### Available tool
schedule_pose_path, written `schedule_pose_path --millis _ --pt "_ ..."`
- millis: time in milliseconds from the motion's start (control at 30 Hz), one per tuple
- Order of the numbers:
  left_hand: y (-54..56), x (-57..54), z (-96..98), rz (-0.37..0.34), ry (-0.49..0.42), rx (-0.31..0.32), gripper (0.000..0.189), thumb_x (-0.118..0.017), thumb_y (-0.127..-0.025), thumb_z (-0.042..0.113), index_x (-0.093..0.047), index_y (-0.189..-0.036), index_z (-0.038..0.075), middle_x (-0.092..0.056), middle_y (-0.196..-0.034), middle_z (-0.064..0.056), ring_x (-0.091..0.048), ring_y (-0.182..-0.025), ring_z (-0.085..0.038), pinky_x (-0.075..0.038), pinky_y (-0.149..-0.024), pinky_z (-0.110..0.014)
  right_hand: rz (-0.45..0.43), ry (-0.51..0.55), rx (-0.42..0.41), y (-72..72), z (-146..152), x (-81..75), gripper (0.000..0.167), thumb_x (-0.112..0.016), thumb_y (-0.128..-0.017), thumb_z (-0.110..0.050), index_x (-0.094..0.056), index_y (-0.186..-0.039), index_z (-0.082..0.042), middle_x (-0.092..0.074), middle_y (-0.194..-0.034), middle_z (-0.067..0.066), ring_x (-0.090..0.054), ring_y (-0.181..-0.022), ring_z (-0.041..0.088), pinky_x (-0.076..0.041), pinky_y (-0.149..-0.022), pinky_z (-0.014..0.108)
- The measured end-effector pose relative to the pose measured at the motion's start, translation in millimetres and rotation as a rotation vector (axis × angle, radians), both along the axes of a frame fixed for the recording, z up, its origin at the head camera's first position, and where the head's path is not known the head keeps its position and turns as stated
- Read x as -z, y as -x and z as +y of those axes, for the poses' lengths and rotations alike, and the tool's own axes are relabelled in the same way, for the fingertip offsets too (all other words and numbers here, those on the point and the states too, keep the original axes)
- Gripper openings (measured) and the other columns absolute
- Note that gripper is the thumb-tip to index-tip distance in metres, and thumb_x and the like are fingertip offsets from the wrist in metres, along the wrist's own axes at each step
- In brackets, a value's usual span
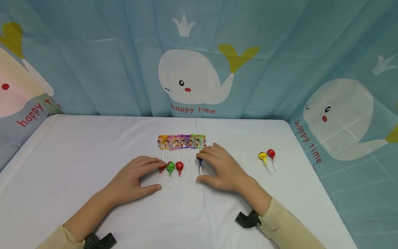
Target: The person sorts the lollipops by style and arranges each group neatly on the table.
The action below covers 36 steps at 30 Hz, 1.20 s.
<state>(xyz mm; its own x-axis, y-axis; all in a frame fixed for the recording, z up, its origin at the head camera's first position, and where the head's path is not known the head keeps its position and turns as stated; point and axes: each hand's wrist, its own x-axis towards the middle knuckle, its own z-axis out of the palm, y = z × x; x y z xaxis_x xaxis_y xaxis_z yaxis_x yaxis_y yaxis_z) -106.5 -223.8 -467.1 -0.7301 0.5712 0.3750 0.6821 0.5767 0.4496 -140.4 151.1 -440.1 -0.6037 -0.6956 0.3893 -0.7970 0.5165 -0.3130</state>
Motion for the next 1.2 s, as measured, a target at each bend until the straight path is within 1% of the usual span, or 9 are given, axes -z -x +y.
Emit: schedule_pose_path --millis 200,433,800,900,1200 --pt "-0.4 -0.8 0.9 0.01 0.002 -0.001 0.072 -0.096 -0.084 0.041 -0.068 -0.149 0.03 -0.063 -0.149 0.011 -0.057 -0.137 -0.018 -0.041 -0.115 -0.039 -0.002 -0.005 -0.007 -1.9 -4 -0.3 0.067 -0.085 -0.093 -0.051 -0.069 -0.142 -0.008 -0.066 -0.142 0.004 -0.057 -0.139 0.024 -0.027 -0.131 0.055" --pt "-0.1 -0.3 1.1 0.009 0.001 -0.003 0.071 -0.095 -0.085 0.042 -0.067 -0.15 0.031 -0.064 -0.148 0.01 -0.057 -0.137 -0.018 -0.042 -0.114 -0.041 0.028 0.01 -0.041 -1.8 -9 0.8 0.067 -0.086 -0.092 -0.05 -0.069 -0.141 -0.007 -0.066 -0.141 0.004 -0.058 -0.137 0.024 -0.031 -0.128 0.061" --pt "-0.9 -0.6 1.1 -0.003 0.014 -0.017 0.07 -0.094 -0.086 0.045 -0.068 -0.149 0.03 -0.063 -0.148 0.012 -0.057 -0.137 -0.019 -0.044 -0.114 -0.042 0.047 0.001 -0.075 -4.1 -19 3.4 0.069 -0.087 -0.092 -0.051 -0.068 -0.142 -0.007 -0.066 -0.141 0.004 -0.058 -0.138 0.024 -0.032 -0.128 0.061" --pt "-1.1 -0.6 1.3 -0.002 0.013 -0.016 0.07 -0.094 -0.086 0.045 -0.068 -0.149 0.03 -0.063 -0.149 0.012 -0.057 -0.137 -0.018 -0.044 -0.114 -0.042 0.039 -0.004 -0.078 -4.8 -21 3.9 0.07 -0.087 -0.091 -0.052 -0.068 -0.142 -0.008 -0.065 -0.14 0.004 -0.058 -0.137 0.023 -0.031 -0.129 0.06" --pt "-0.4 -1.1 1.7 0.001 0.007 -0.008 0.071 -0.095 -0.085 0.042 -0.068 -0.149 0.029 -0.063 -0.149 0.012 -0.057 -0.137 -0.018 -0.043 -0.114 -0.041 0.023 -0.025 -0.089 -7.5 -28 3.5 0.07 -0.088 -0.09 -0.053 -0.07 -0.141 -0.009 -0.065 -0.139 0.003 -0.058 -0.135 0.021 -0.03 -0.129 0.062"
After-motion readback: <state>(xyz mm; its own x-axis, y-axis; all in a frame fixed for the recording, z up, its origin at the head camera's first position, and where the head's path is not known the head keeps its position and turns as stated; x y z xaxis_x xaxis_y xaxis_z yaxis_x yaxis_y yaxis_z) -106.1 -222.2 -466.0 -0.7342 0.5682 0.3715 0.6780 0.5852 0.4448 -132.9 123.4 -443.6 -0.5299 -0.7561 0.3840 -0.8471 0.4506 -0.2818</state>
